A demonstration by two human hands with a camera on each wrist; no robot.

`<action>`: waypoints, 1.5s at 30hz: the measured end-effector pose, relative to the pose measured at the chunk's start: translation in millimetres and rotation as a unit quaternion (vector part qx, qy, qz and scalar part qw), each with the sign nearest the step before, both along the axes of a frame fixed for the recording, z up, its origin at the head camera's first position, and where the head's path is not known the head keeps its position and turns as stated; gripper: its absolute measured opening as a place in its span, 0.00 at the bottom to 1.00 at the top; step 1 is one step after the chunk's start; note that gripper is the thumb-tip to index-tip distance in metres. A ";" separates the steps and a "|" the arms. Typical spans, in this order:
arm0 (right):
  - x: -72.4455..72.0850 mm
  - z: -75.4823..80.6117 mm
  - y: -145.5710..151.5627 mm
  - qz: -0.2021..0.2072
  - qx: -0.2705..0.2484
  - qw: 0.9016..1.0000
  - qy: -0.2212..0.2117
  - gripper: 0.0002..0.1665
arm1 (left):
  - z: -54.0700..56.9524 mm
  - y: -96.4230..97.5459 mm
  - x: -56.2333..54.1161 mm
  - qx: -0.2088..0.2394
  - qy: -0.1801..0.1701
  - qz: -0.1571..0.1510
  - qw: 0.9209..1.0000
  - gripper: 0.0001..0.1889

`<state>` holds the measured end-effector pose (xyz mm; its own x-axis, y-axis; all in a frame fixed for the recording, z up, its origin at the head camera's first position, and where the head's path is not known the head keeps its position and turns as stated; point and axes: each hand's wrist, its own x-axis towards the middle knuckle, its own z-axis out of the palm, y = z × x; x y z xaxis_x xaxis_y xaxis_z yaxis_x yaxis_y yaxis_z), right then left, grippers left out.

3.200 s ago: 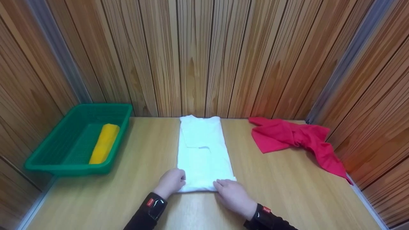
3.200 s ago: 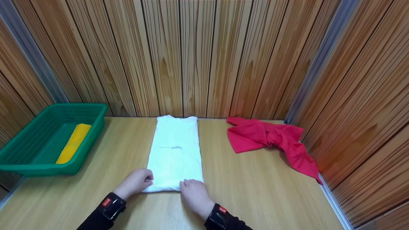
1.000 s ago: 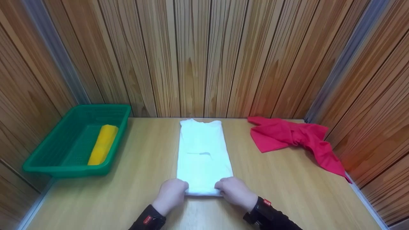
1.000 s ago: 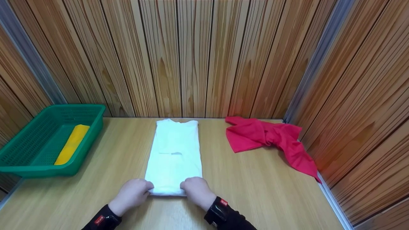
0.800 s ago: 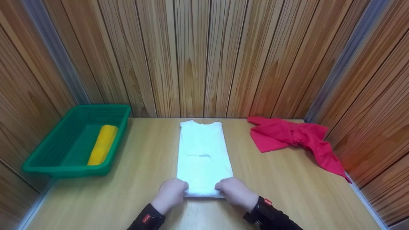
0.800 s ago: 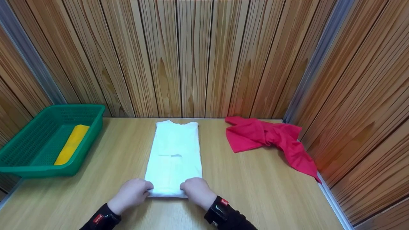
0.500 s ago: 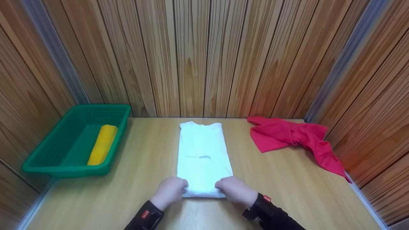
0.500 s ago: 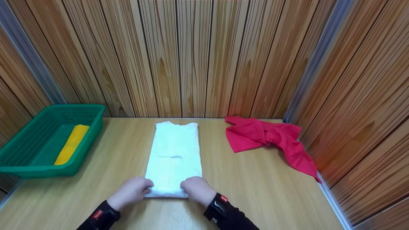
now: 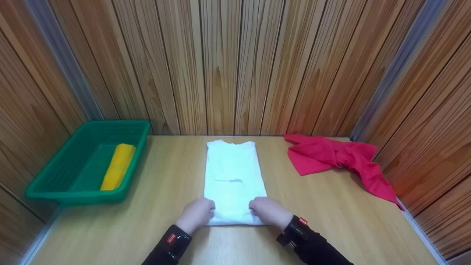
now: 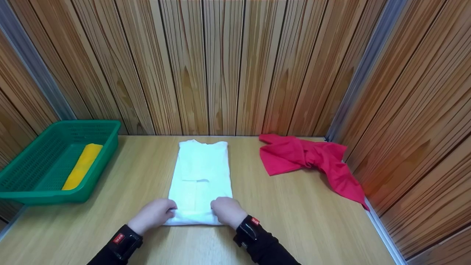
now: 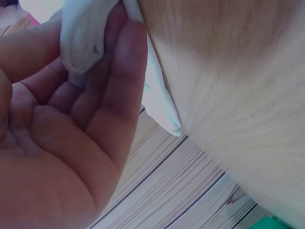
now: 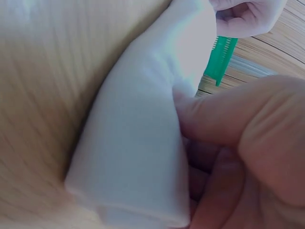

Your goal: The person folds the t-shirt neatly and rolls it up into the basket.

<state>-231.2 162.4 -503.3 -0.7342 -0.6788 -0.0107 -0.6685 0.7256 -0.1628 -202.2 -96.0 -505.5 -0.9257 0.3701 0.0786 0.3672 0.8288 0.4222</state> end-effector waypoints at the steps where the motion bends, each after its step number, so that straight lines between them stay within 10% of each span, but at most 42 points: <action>1: -0.8 -0.9 -0.1 -0.004 0.001 1.000 0.005 0.03 | -0.8 0.5 -0.7 -0.004 0.007 0.003 1.000 0.09; 11: -7.2 -4.9 0.2 -0.053 0.000 0.999 0.010 0.04 | -6.4 3.6 -2.4 -0.025 0.057 0.028 0.998 0.12; 33: 32.1 2.7 -4.2 0.045 -0.049 0.979 0.191 0.06 | -7.5 5.1 -5.9 -0.040 0.045 0.031 0.998 0.13; 45: 32.3 -6.7 -4.0 0.035 -0.020 0.987 0.154 0.05 | -10.0 5.5 -0.1 -0.044 0.073 0.028 0.996 0.12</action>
